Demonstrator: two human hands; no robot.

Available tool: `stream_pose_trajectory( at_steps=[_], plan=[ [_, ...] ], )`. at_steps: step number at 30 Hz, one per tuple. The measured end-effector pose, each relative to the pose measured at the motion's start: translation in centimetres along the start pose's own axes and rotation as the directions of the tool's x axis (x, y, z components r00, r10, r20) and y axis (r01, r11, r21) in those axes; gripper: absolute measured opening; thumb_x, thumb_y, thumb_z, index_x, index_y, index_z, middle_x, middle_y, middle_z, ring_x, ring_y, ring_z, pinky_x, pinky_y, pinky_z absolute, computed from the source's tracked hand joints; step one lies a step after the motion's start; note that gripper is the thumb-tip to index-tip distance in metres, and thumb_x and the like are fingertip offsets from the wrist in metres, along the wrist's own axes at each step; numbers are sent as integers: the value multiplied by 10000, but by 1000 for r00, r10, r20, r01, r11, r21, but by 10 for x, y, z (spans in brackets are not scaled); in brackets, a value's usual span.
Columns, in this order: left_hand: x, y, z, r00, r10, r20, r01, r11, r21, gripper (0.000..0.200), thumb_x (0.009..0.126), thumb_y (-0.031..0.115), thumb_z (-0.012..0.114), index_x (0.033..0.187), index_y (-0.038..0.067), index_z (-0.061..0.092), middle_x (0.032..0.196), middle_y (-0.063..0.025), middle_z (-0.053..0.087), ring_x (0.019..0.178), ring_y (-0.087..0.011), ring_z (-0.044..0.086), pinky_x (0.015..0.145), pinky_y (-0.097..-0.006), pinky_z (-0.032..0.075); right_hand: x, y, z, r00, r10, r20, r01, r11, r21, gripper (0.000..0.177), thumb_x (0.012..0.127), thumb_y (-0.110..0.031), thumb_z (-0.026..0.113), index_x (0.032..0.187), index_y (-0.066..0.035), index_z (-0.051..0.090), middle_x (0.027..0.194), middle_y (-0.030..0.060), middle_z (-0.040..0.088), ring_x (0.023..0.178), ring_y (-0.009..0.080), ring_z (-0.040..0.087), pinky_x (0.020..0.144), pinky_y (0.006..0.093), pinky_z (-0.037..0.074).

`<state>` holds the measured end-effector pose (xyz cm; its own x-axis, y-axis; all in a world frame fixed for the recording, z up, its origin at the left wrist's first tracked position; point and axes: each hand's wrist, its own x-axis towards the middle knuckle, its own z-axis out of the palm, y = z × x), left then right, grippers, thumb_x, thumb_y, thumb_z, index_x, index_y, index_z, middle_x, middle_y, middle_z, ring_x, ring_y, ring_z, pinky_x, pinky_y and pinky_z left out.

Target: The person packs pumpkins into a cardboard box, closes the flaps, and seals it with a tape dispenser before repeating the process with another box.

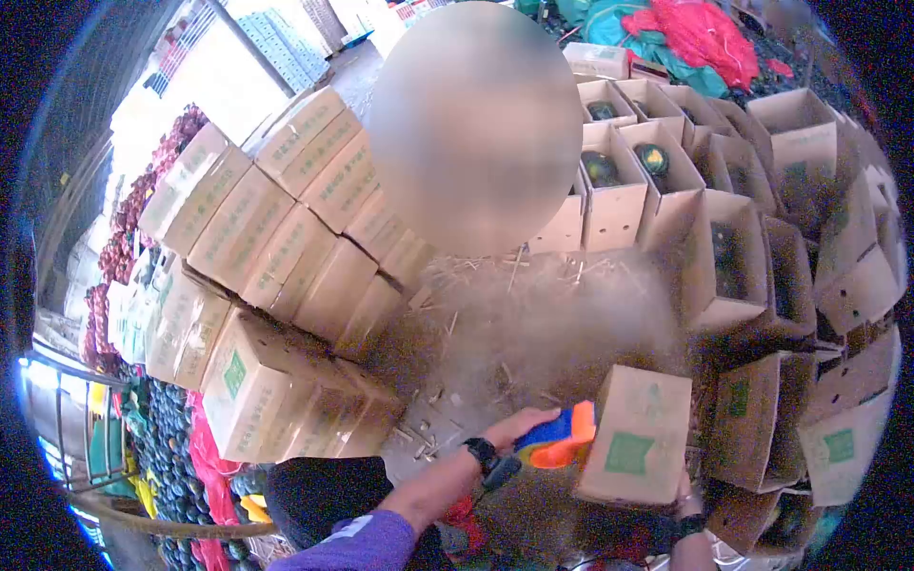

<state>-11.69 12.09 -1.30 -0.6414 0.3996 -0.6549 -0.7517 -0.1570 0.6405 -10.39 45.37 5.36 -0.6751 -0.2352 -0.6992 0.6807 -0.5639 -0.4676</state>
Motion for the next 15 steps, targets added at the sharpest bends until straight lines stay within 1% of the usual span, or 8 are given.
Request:
stream_pose_trajectory(
  at_steps=[4,5,6,7,8,10,12,15],
  plan=[
    [-27,40,7,958,263,113,-265,964,3,352,882,318,488,1079,35,556,951,-41,628,778,-112,600,762,-287,490,-3,-42,-49,998,58,-3,-49,798,-601,385,896,-341,375,1015,-34,574,863,90,612,790,272,599,669,392,489],
    [-33,42,7,952,285,113,-288,957,14,327,886,285,477,1082,36,556,956,-41,628,789,-112,602,761,-286,493,9,-53,-83,999,3,35,27,540,-841,375,889,-332,381,999,-34,581,802,87,623,759,290,616,630,413,499],
    [-39,46,8,945,307,112,-311,950,25,304,891,252,467,1085,36,556,961,-40,627,800,-112,604,759,-285,497,-12,-72,-44,1000,-17,27,24,-155,-988,343,859,-312,420,980,-42,594,780,122,627,737,310,615,631,435,489],
    [-46,49,9,938,328,112,-334,942,37,284,895,219,456,1088,36,555,966,-39,627,811,-111,606,758,-283,501,-35,-91,1,999,-37,19,-16,-771,-637,313,829,-291,458,962,-50,607,758,156,632,716,330,613,631,457,480],
    [-27,35,-4,955,270,121,-273,962,14,285,895,217,456,1093,36,554,965,-37,627,827,-110,604,764,-281,500,-52,-90,41,988,-111,105,-56,-901,-429,252,761,-249,528,893,-73,650,853,172,624,811,325,594,740,465,451],
    [-14,10,-3,973,161,166,-145,984,-103,297,886,200,474,1126,36,538,1000,-59,616,884,-133,593,817,-301,482,-79,-90,131,948,137,287,240,-899,-367,434,670,-263,623,1073,-109,570,1092,87,568,1076,279,488,931,429,348],
    [-19,11,-2,973,97,208,-55,979,-197,307,891,217,473,1126,30,534,987,-94,618,835,-175,605,779,-331,504,-83,-69,182,443,264,857,604,-794,-67,481,645,-240,633,1097,-104,538,1183,82,512,1137,252,437,872,412,370],
    [-31,12,4,995,-58,75,79,948,-307,376,909,343,430,1077,29,550,846,-94,632,608,-198,618,536,-329,551,-19,-27,145,466,579,669,713,-694,104,620,592,-492,647,1082,-128,538,1163,45,504,1179,212,391,908,439,333]
  ],
)
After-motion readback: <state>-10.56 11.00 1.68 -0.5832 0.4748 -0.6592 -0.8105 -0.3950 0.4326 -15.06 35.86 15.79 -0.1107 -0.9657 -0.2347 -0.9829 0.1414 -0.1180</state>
